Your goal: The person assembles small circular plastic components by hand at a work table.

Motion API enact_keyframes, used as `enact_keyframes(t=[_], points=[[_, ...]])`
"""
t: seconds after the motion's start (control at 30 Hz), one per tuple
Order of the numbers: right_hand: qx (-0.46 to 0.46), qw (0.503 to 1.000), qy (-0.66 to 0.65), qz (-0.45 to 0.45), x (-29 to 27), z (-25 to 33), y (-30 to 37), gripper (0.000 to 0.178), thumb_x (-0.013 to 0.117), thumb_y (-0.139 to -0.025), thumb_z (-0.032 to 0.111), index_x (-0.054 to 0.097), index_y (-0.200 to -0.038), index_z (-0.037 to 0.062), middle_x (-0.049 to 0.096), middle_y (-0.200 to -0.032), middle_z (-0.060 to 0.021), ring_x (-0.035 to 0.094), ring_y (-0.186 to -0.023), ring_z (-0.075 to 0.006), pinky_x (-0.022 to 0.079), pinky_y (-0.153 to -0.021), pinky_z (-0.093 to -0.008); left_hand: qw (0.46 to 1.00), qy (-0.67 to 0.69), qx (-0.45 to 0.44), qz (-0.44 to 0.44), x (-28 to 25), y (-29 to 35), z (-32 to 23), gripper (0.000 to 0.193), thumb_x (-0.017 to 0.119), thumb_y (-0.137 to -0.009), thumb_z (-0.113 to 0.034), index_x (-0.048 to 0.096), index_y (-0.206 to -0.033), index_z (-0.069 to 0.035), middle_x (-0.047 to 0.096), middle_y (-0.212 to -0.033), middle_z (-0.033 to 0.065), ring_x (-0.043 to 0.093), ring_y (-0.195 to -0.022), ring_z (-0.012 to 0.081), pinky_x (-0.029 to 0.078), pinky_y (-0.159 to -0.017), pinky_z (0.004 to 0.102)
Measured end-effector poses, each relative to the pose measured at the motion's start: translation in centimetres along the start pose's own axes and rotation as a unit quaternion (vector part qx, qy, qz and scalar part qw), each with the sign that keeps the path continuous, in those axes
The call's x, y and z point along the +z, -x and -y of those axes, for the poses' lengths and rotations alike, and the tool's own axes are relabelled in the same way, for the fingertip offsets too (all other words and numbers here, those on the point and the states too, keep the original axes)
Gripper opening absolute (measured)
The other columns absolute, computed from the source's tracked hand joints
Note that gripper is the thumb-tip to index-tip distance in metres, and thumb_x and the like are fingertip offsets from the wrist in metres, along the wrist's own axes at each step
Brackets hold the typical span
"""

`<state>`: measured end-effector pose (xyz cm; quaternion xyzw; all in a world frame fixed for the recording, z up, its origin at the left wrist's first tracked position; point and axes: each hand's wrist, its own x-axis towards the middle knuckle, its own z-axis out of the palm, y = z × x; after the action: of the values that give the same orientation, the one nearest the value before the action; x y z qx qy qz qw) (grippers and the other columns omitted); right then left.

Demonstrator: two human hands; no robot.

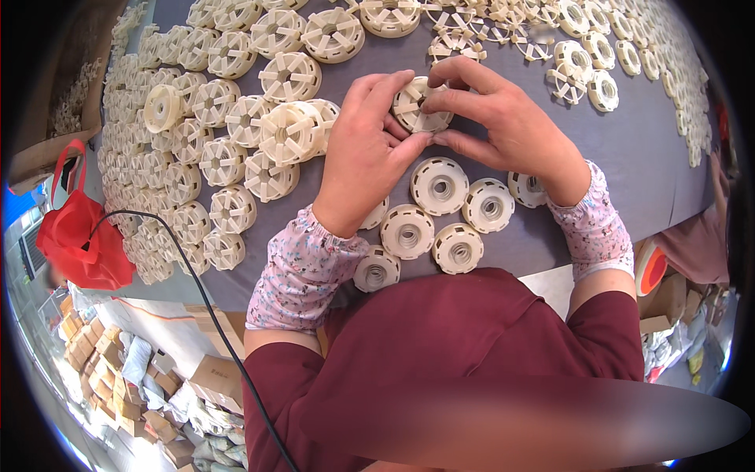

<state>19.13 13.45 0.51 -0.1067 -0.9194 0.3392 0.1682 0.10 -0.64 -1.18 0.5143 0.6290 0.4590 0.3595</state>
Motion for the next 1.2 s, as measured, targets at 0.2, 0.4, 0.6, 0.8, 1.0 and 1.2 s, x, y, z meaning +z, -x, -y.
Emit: enact_keyframes(t=[0.2, 0.4, 0.6, 0.8, 1.0, 1.2], points=[[-0.023, 0.999, 0.037, 0.0, 0.6, 0.2, -0.6, 0.036, 0.083, -0.088, 0.012, 0.07, -0.121, 0.0068, 0.062, -0.134, -0.0126, 0.069, -0.111, -0.0352, 0.059, -0.094, -0.0448, 0.999, -0.029, -0.005, 0.013, -0.2, -0.1, 0.0, 0.071, 0.084, -0.084, 0.006, 0.062, -0.15, -0.006, 0.058, -0.139, 0.0086, 0.067, -0.09, 0.0093, 0.063, -0.077, 0.0244], [0.022, 0.998, -0.016, -0.051, -1.5, -0.6, 0.5, 0.035, 0.083, -0.088, 0.012, 0.07, -0.12, 0.008, 0.064, -0.135, -0.0125, 0.068, -0.12, -0.0357, 0.058, -0.099, -0.0456, 0.999, -0.036, -0.008, 0.007, -0.3, 0.1, -0.5, 0.072, 0.086, -0.084, 0.004, 0.062, -0.151, -0.006, 0.059, -0.138, 0.0092, 0.066, -0.09, 0.0093, 0.061, -0.075, 0.0241], [0.012, 0.973, 0.212, -0.089, -2.6, -4.7, 1.4, 0.029, 0.084, -0.091, 0.012, 0.073, -0.118, 0.0074, 0.064, -0.144, -0.0109, 0.072, -0.118, -0.0311, 0.06, -0.099, -0.0399, 0.994, -0.102, 0.002, -0.049, -0.3, -0.1, -0.6, 0.069, 0.087, -0.085, -0.003, 0.06, -0.149, -0.001, 0.059, -0.14, 0.0127, 0.07, -0.087, 0.0145, 0.062, -0.074, 0.0298], [0.029, 0.983, 0.154, -0.094, -4.2, -4.1, 3.6, 0.024, 0.077, -0.099, 0.014, 0.069, -0.119, 0.0049, 0.071, -0.125, -0.0081, 0.072, -0.107, -0.0279, 0.058, -0.093, -0.0397, 0.94, -0.299, 0.164, 0.002, -1.9, 1.6, -3.4, 0.08, 0.095, -0.075, -0.013, 0.063, -0.148, -0.008, 0.062, -0.14, 0.0139, 0.07, -0.103, 0.0293, 0.059, -0.092, 0.0415], [0.355, 0.842, -0.392, -0.109, -5.1, -3.1, 6.5, 0.031, 0.061, -0.114, 0.026, 0.067, -0.131, 0.0, 0.071, -0.119, -0.0046, 0.066, -0.097, -0.0102, 0.056, -0.082, -0.0288, 0.948, -0.217, 0.114, 0.204, -0.3, 2.9, -4.8, 0.079, 0.094, -0.072, -0.013, 0.065, -0.145, -0.01, 0.064, -0.132, 0.012, 0.063, -0.116, 0.0353, 0.054, -0.1, 0.0467], [0.225, 0.956, 0.082, -0.168, -4.5, -2.7, 6.8, 0.038, 0.076, -0.102, 0.028, 0.072, -0.135, 0.0091, 0.072, -0.125, -0.0106, 0.073, -0.104, -0.0267, 0.059, -0.088, -0.0377, 0.957, -0.227, 0.116, 0.139, 0.7, 2.3, -3.0, 0.085, 0.095, -0.072, -0.016, 0.062, -0.149, -0.008, 0.066, -0.136, 0.0138, 0.064, -0.122, 0.0366, 0.054, -0.104, 0.0471]])
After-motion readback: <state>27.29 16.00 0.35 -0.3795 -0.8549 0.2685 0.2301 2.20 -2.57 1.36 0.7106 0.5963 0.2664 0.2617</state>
